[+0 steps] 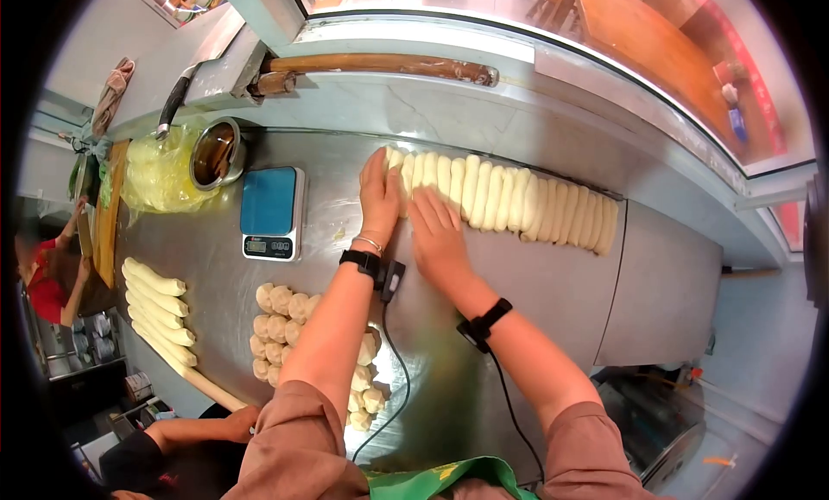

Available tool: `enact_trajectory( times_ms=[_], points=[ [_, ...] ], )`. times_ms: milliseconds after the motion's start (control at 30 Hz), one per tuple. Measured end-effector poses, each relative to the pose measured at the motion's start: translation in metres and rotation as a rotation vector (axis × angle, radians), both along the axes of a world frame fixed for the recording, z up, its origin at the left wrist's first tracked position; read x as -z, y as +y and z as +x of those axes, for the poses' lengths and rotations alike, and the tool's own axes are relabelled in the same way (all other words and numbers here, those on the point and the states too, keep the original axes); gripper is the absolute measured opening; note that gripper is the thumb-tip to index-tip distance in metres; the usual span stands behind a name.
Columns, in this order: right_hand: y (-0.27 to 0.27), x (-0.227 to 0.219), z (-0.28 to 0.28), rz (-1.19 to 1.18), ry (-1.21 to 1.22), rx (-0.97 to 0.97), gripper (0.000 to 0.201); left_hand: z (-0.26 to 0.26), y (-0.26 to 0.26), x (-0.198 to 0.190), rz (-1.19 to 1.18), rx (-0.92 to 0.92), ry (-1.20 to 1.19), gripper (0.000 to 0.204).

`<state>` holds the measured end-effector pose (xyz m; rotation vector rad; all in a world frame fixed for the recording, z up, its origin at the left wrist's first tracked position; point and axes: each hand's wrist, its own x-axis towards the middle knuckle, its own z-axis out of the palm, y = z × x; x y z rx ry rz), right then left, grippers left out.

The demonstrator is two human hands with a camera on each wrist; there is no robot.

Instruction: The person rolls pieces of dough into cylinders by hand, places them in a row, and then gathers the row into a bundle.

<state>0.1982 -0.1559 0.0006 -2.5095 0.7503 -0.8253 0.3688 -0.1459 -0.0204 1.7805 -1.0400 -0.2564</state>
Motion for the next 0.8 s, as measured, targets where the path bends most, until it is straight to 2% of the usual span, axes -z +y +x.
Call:
enact_trajectory(
  times_ms=[100, 167, 200, 267, 433, 500, 533, 600, 633, 700, 733, 800],
  points=[
    [0.006, -0.007, -0.025, -0.013, 0.093, -0.130, 0.060, 0.004, 0.003, 0.000, 0.018, 0.031, -0.056, 0.050],
    [0.010, -0.010, -0.029, 0.034, 0.077, -0.086, 0.060, -0.006, 0.006, -0.006, 0.056, -0.087, -0.219, 0.054],
    [0.014, -0.011, -0.031, 0.094, 0.061, -0.039, 0.060, -0.015, 0.010, -0.006, 0.058, -0.086, -0.220, 0.054],
    [0.014, -0.014, -0.031, 0.098, 0.075, -0.048, 0.060, -0.027, 0.014, -0.008, 0.161, 0.051, -0.538, 0.056],
    [0.020, -0.017, -0.039, 0.038, 0.082, -0.019, 0.057, -0.031, 0.028, -0.031, 0.272, -0.010, -0.556, 0.054],
    [0.050, -0.021, -0.067, 0.306, 0.024, 0.055, 0.037, -0.045, 0.074, -0.046, 0.191, -0.108, -0.243, 0.047],
    [0.067, -0.018, -0.080, 0.340, 0.024, 0.045, 0.037, -0.052, 0.105, -0.058, 0.227, -0.113, -0.247, 0.047],
    [0.102, -0.014, -0.101, 0.749, 0.125, 0.045, 0.023, -0.073, 0.168, -0.082, 0.137, -0.174, 0.114, 0.034],
    [0.120, -0.011, -0.103, 0.769, 0.123, 0.042, 0.023, -0.081, 0.199, -0.084, 0.157, -0.176, 0.109, 0.034],
    [0.150, -0.004, -0.104, 1.065, 0.051, 0.025, 0.021, -0.091, 0.256, -0.082, 0.195, -0.378, 0.157, 0.024],
    [0.158, -0.002, -0.099, 1.071, 0.048, 0.022, 0.021, -0.097, 0.272, -0.083, 0.200, -0.380, 0.152, 0.024],
    [0.180, 0.001, -0.079, 1.113, 0.196, -0.042, 0.029, -0.111, 0.305, -0.085, 0.350, -0.422, 0.055, 0.018]
  ],
)
